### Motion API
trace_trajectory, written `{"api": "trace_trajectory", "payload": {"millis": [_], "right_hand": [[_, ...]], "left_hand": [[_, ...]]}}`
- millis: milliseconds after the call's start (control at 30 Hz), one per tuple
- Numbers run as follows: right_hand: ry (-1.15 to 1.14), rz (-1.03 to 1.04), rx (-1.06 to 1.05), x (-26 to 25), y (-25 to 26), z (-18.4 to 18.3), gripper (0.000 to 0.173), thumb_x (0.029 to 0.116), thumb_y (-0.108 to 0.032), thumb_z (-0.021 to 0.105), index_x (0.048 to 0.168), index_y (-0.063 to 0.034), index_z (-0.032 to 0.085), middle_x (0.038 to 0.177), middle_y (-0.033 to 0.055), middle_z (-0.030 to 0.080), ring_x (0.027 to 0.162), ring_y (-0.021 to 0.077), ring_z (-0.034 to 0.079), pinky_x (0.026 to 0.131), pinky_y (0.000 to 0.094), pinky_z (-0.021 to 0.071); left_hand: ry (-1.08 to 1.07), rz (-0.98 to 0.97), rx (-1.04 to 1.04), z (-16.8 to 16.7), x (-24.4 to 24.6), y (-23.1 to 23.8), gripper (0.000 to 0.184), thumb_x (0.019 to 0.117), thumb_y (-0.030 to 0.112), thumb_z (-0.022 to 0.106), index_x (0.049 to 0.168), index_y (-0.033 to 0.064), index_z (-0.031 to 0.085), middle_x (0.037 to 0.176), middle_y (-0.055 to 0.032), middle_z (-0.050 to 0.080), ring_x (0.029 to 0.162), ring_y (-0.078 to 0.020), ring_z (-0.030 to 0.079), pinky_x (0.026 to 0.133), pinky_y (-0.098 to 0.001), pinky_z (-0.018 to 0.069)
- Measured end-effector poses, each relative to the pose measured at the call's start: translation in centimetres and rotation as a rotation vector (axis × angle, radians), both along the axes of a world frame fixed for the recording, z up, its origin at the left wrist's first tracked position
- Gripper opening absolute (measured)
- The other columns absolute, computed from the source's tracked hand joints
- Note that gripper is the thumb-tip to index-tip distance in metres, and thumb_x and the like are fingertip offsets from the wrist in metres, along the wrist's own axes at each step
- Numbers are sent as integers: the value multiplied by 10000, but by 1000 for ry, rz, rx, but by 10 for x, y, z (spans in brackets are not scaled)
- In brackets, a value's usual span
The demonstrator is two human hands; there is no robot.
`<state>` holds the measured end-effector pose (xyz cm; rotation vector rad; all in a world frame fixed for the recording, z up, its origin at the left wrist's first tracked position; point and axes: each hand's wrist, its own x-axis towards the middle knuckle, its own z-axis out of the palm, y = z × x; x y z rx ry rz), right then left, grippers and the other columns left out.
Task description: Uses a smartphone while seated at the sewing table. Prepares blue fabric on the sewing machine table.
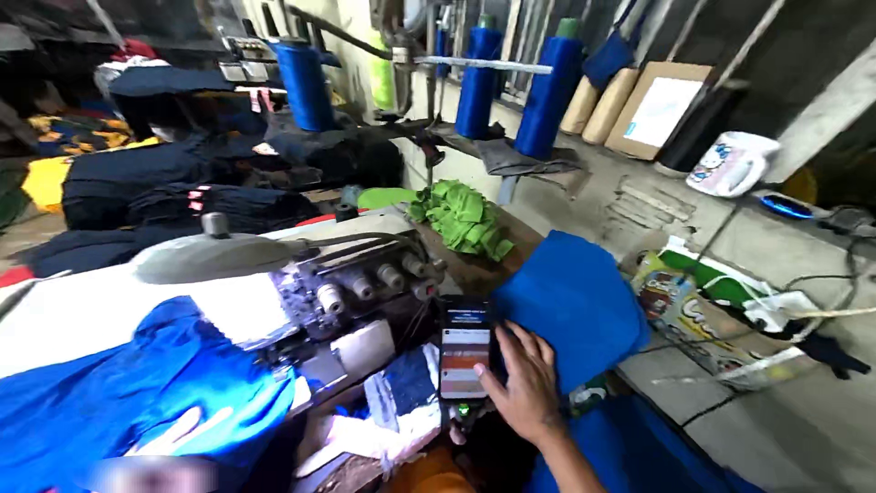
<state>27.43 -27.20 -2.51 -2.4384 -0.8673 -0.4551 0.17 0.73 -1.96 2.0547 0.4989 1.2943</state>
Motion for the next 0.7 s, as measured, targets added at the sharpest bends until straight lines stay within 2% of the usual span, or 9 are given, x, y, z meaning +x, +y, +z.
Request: {"api": "trace_trajectory", "payload": {"millis": [33, 67, 167, 300, 400, 567, 700], "right_hand": [[-15, 9, 9, 0, -1, 0, 628, 944, -552, 545, 1427, -158, 618, 1382, 41, 657, 1360, 290, 539, 1151, 629, 313], [-23, 20, 15, 1, -2, 0, 631, 942, -548, 548, 1423, -146, 620, 1389, 65, 649, 1346, 315, 547, 1137, 644, 322], [-38, 52, 54, 1, 0, -5, 659, 967, -577, 491, 1426, -119, 613, 1407, 90, 634, 1356, 343, 531, 1126, 659, 310], [-38, 63, 67, 2, -2, -4, 633, 1020, -558, 408, 1437, -122, 600, 1406, 65, 640, 1374, 294, 524, 1148, 633, 293], [-28, 69, 60, 2, -1, -6, 631, 1038, -560, 355, 1450, -144, 591, 1434, 40, 620, 1396, 257, 501, 1168, 611, 270], [-52, 79, 56, 2, 0, -8, 678, 1018, -594, 378, 1430, -105, 604, 1430, 80, 620, 1384, 306, 510, 1149, 642, 277], [-48, 85, 68, 2, 1, -7, 666, 1044, -570, 322, 1416, -103, 620, 1408, 80, 636, 1361, 302, 534, 1159, 633, 274]], "left_hand": [[-37, -25, 18, 7, 5, -5, 213, 1001, 3, 547, 1154, -95, 657, 1156, -104, 729, 1092, -115, 694, 991, -287, 554], [-51, -65, 27, 10, 7, -6, 217, 1001, -8, 535, 1182, -70, 637, 1206, -61, 718, 1142, -82, 669, 1019, -271, 543], [-70, -74, 49, 5, 6, 1, 227, 1009, 60, 553, 1210, 6, 645, 1240, -14, 709, 1175, -55, 645, 1035, -248, 526], [-100, -112, 25, 3, 8, 0, 221, 1008, 18, 537, 1199, -36, 634, 1228, -25, 709, 1165, -66, 653, 1022, -258, 541], [-93, -82, 22, 4, 7, -1, 204, 1012, 30, 542, 1184, -24, 638, 1211, -8, 715, 1153, -55, 657, 1021, -254, 540], [-99, -56, 43, -7, 5, 7, 207, 1021, 121, 559, 1204, 76, 646, 1222, 34, 715, 1170, -58, 648, 1066, -278, 503], [-93, -12, 40, -4, 6, 5, 222, 1005, 140, 570, 1200, 65, 647, 1218, 30, 713, 1149, -50, 654, 1039, -264, 521]]}}
